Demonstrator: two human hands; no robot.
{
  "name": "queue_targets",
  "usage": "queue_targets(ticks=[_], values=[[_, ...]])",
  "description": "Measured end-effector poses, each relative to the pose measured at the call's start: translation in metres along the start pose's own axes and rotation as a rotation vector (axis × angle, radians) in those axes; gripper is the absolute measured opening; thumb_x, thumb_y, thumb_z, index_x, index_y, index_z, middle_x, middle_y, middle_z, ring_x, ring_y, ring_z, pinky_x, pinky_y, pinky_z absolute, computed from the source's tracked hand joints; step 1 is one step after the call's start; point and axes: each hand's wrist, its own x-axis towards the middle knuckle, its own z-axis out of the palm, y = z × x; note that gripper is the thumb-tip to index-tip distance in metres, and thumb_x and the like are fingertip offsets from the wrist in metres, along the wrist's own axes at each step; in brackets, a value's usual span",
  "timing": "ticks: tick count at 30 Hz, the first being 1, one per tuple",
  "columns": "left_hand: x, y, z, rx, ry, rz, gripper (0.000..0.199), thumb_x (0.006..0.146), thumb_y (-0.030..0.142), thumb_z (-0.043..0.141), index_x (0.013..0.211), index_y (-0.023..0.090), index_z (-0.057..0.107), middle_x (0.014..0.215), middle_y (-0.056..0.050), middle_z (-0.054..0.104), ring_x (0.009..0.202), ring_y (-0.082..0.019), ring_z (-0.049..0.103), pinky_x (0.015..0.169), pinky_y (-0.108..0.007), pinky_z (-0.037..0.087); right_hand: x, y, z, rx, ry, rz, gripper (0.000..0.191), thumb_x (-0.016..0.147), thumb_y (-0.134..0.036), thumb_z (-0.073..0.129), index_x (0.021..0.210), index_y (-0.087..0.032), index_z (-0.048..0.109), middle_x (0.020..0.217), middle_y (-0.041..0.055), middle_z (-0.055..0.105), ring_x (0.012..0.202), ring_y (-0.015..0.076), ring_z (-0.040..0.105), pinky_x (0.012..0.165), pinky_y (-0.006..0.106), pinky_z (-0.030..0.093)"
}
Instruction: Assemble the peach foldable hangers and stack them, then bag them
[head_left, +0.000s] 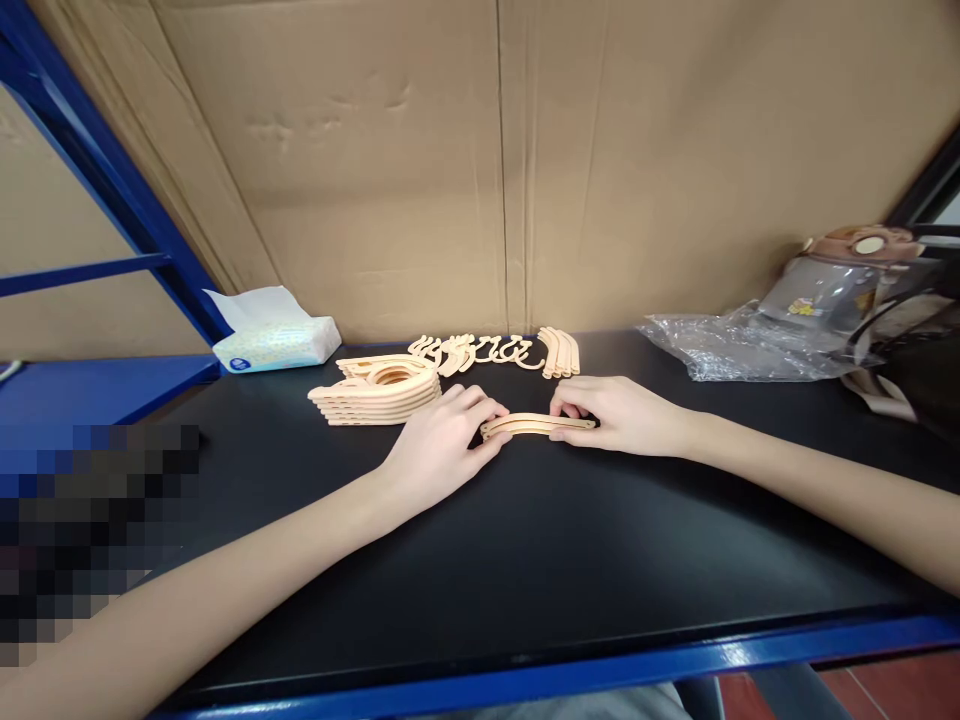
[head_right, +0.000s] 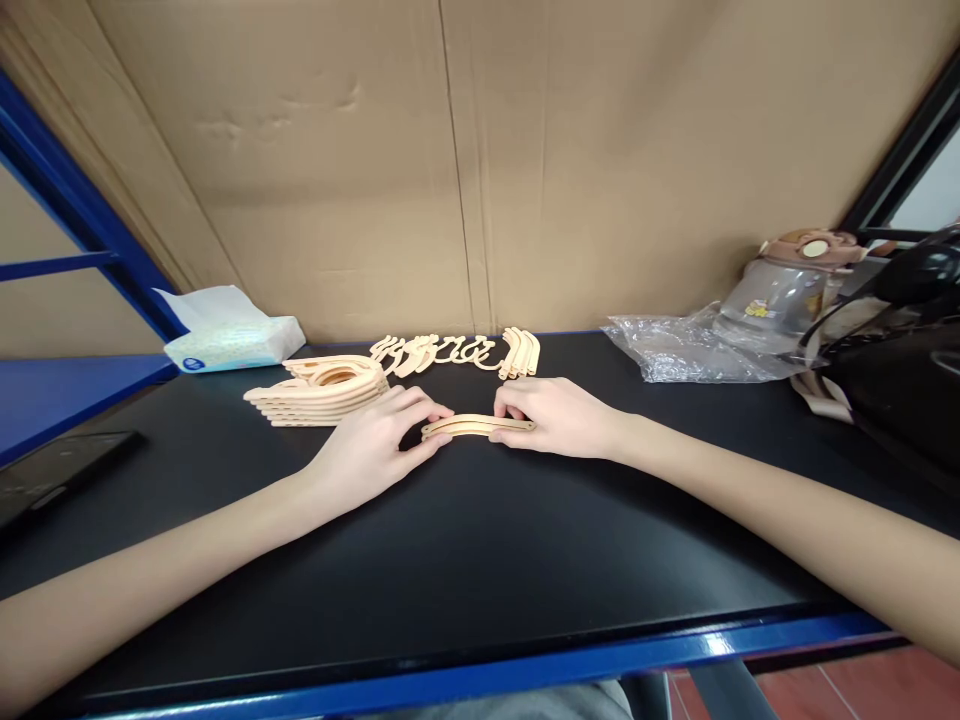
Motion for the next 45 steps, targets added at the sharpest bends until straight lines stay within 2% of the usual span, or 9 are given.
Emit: queue_targets(ticks=[6, 15, 23, 27, 32, 35, 38, 42, 45], values=[[0.000, 0.005, -0.006, -0.017, -0.049, 0.022, 0.023, 0.088, 0.043, 0.053, 0.086, 0.020, 0.056, 0.085, 0.000, 0.058, 0.079, -0.018, 0.052, 0.064, -0.030, 0.039, -0.002, -0.005, -0.002, 0.080, -0.089, 0.005, 0.029, 0.082, -0.049, 0.057, 0.083, -0.021, 0.056, 0.067, -0.0050, 0.051, 0.057, 0.0093, 0.045, 0.054, 0.022, 0.031], [0.000, 0.007, -0.010, -0.091, -0.122, 0.133, 0.013, 0.084, 0.027, 0.049, 0.095, 0.021, 0.055, 0.089, 0.000, 0.058, 0.082, -0.017, 0.051, 0.066, -0.028, 0.039, -0.004, -0.008, -0.003, 0.135, -0.118, -0.029, 0.033, 0.080, -0.053, 0.059, 0.088, -0.020, 0.059, 0.066, -0.0054, 0.050, 0.054, 0.0079, 0.044, 0.052, 0.021, 0.030], [-0.002, 0.016, -0.017, -0.049, -0.133, 0.151, 0.012, 0.077, 0.026, 0.055, 0.088, 0.020, 0.055, 0.083, 0.000, 0.059, 0.080, -0.018, 0.051, 0.064, -0.028, 0.040, 0.000, -0.002, 0.001, 0.257, -0.028, -0.044, 0.038, 0.095, -0.045, 0.034, 0.084, -0.017, 0.057, 0.061, -0.0036, 0.051, 0.054, 0.0092, 0.043, 0.054, 0.022, 0.033], [-0.004, 0.016, -0.018, -0.012, -0.092, 0.161, 0.023, 0.085, 0.040, 0.052, 0.095, 0.020, 0.056, 0.087, -0.001, 0.059, 0.083, -0.019, 0.053, 0.066, -0.029, 0.041, 0.002, -0.001, 0.005, 0.229, 0.010, -0.033, 0.034, 0.094, -0.043, 0.039, 0.083, -0.017, 0.058, 0.059, -0.0046, 0.049, 0.052, 0.0087, 0.041, 0.053, 0.022, 0.031], [0.009, 0.011, -0.037, 0.252, 0.106, 0.104, 0.021, 0.092, 0.031, 0.042, 0.088, 0.017, 0.057, 0.087, -0.004, 0.060, 0.087, -0.020, 0.053, 0.075, -0.031, 0.042, 0.004, -0.002, 0.008, 0.209, 0.025, 0.004, 0.023, 0.092, -0.035, 0.046, 0.084, -0.018, 0.059, 0.057, -0.0057, 0.050, 0.051, 0.0081, 0.043, 0.053, 0.021, 0.031], [0.026, 0.010, -0.056, 0.369, 0.144, 0.014, 0.017, 0.090, 0.028, 0.046, 0.086, 0.017, 0.058, 0.086, -0.004, 0.063, 0.087, -0.021, 0.054, 0.068, -0.029, 0.041, 0.004, -0.002, 0.009, 0.194, 0.022, 0.011, 0.021, 0.091, -0.033, 0.047, 0.083, -0.018, 0.059, 0.057, -0.0058, 0.050, 0.051, 0.0081, 0.044, 0.053, 0.021, 0.031], [0.038, 0.013, -0.066, 0.349, 0.160, -0.065, 0.015, 0.089, 0.027, 0.047, 0.083, 0.018, 0.059, 0.083, -0.001, 0.064, 0.085, -0.020, 0.054, 0.058, -0.026, 0.037, 0.002, -0.003, 0.010, 0.174, 0.030, 0.013, 0.020, 0.091, -0.032, 0.046, 0.083, -0.018, 0.059, 0.058, -0.0053, 0.052, 0.052, 0.0084, 0.046, 0.054, 0.022, 0.032], [0.033, 0.022, -0.055, 0.292, 0.081, 0.056, 0.018, 0.090, 0.028, 0.047, 0.080, 0.017, 0.057, 0.080, -0.003, 0.062, 0.083, -0.020, 0.054, 0.065, -0.029, 0.041, 0.010, -0.001, 0.001, 0.024, 0.104, 0.069, 0.016, 0.089, -0.031, 0.048, 0.086, -0.020, 0.060, 0.064, -0.0039, 0.059, 0.058, 0.0101, 0.051, 0.056, 0.022, 0.033], [0.018, 0.024, -0.041, 0.210, -0.017, 0.104, 0.023, 0.091, 0.036, 0.047, 0.084, 0.018, 0.058, 0.081, -0.003, 0.060, 0.085, -0.020, 0.055, 0.070, -0.030, 0.042, 0.030, 0.007, -0.012, -0.181, 0.182, 0.134, 0.017, 0.088, -0.030, 0.050, 0.088, -0.020, 0.064, 0.075, 0.0001, 0.064, 0.067, 0.0135, 0.056, 0.059, 0.024, 0.034]])
